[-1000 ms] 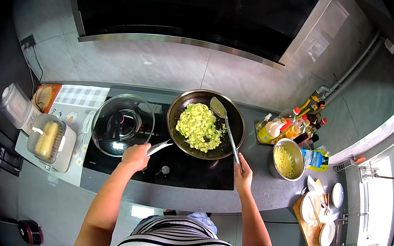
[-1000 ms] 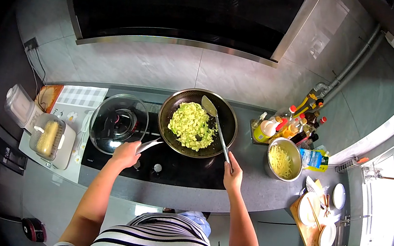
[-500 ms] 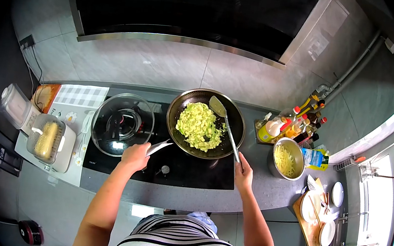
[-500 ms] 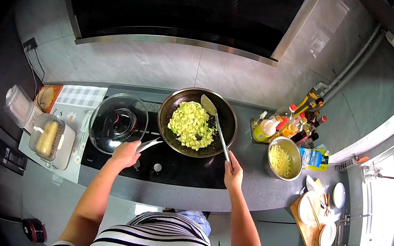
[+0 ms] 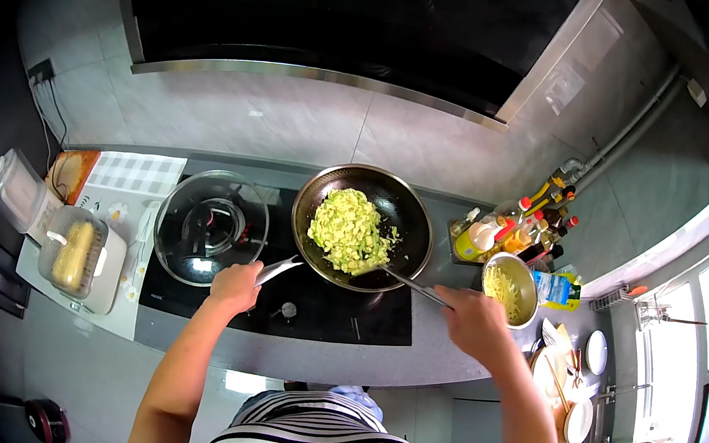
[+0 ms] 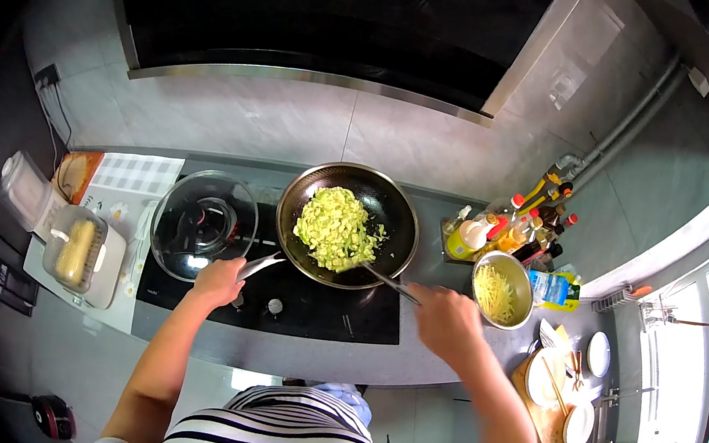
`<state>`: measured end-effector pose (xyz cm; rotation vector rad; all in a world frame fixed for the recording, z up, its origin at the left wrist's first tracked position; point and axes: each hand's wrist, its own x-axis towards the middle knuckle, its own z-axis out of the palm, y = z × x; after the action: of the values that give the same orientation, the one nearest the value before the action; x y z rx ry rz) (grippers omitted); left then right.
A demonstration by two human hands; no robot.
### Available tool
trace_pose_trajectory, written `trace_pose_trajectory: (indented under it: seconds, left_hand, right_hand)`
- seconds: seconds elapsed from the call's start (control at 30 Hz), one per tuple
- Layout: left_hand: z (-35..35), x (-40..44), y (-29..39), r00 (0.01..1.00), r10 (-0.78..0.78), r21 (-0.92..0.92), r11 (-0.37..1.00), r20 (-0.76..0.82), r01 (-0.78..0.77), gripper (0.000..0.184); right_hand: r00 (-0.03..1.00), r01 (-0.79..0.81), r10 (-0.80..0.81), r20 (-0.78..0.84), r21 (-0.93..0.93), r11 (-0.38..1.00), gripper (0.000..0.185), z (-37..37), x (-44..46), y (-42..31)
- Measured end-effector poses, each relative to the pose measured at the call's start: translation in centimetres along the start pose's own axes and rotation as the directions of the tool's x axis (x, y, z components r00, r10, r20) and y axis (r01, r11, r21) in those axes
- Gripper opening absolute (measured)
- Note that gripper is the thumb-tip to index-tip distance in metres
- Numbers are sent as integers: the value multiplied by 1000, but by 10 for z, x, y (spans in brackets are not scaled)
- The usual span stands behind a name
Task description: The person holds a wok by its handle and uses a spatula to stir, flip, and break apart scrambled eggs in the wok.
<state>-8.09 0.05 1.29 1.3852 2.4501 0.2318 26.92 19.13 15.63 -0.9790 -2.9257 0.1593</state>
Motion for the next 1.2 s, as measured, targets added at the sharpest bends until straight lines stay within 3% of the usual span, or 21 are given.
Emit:
trace_pose_trajectory:
  seconds: [0.13,0.23,0.27,0.3,0.37,0.47,0.57,0.6,0.7,0.83,0.93,1.0,1.03,1.13,1.2]
  left_hand:
    - [-1,-1,1,1000,-8,-15,1000,-5,8,25]
    - [-3,-3,3,1000,-6,-6,1000,-1,6,25]
    - [-4,-3,3,1000,-3,0,1000,-1,3,25]
    - [-3,-3,2,1000,-2,3,1000,-4,2,25]
    - [0,-1,-1,1000,6,7,1000,-13,-6,25]
    - [-4,-1,1,1000,-11,-8,1000,11,11,27]
    - [-3,0,0,1000,-17,-14,1000,11,17,27]
    - [-1,1,-1,1000,-10,-16,1000,7,10,27]
    - [1,3,-4,1000,5,-19,1000,-11,-5,27]
    - [3,2,-5,1000,21,-8,1000,-20,-21,27]
    - [4,4,-6,999,19,-8,1000,-26,-19,27]
    - [4,4,-5,1000,20,-12,1000,-22,-20,27]
    - [3,3,-5,1000,19,-13,1000,-18,-20,27]
    - [1,2,-4,1000,19,3,1000,-23,-19,28]
    - [1,2,-4,1000,15,9,1000,-18,-15,29]
  right_hand:
    - [992,-111,113,-48,42,993,37,54,47,-18]
    - [985,-127,128,-118,22,992,37,52,63,-6]
    - [990,-97,86,-110,-101,990,39,38,61,1]
    - [991,-87,77,-114,-85,993,38,25,56,11]
    - [985,-159,169,36,-196,968,37,-25,46,2]
    - [987,-52,92,134,-277,959,36,-35,45,19]
    - [996,-80,84,26,-142,987,34,9,69,18]
    - [991,-68,64,-117,-35,997,31,34,80,27]
    - [974,-170,161,-162,-44,985,31,24,99,21]
    - [950,-290,312,31,-291,912,28,-17,111,48]
    - [784,-301,434,443,-340,891,34,-7,145,72]
    - [807,-403,381,451,-50,914,34,31,155,72]
    - [821,-437,351,450,101,894,34,51,158,72]
    - [974,-202,163,156,276,940,32,100,149,78]
    - [989,-145,142,31,170,975,27,82,134,67]
